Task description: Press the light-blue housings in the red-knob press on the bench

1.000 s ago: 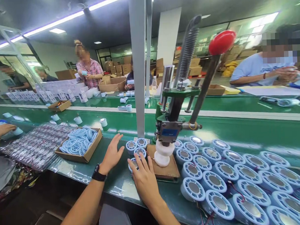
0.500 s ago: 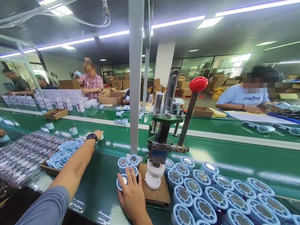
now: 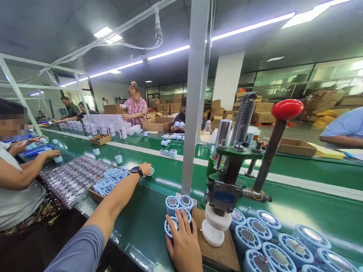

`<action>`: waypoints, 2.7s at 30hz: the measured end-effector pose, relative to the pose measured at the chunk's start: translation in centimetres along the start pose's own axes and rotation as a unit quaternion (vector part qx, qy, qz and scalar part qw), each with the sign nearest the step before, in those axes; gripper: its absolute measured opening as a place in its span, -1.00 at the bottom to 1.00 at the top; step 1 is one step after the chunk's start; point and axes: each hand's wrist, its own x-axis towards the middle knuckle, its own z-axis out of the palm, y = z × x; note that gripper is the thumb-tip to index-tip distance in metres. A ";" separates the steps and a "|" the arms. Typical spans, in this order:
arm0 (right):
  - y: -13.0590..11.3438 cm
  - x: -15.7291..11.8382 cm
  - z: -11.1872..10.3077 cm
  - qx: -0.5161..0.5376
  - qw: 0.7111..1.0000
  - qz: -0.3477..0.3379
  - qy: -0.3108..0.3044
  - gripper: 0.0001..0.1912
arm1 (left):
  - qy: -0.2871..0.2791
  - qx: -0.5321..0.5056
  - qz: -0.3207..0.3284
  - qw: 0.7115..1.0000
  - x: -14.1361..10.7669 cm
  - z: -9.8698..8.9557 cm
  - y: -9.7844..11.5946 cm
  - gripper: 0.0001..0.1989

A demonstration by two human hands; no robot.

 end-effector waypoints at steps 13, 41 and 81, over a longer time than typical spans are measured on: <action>-4.5 1.7 -2.8 0.147 0.987 0.036 0.051 -0.54 | 0.030 -0.066 -0.042 0.996 -19.9 6.5 3.8 -0.48; -6.5 -1.0 -3.4 0.451 0.882 0.119 -0.066 -0.81 | 0.147 -0.157 -0.018 0.976 -9.4 -1.5 -9.3 -0.60; -4.7 -3.5 -5.7 0.418 0.902 0.110 -0.002 -0.86 | 0.119 -0.134 0.119 0.977 -19.9 11.8 1.0 -0.56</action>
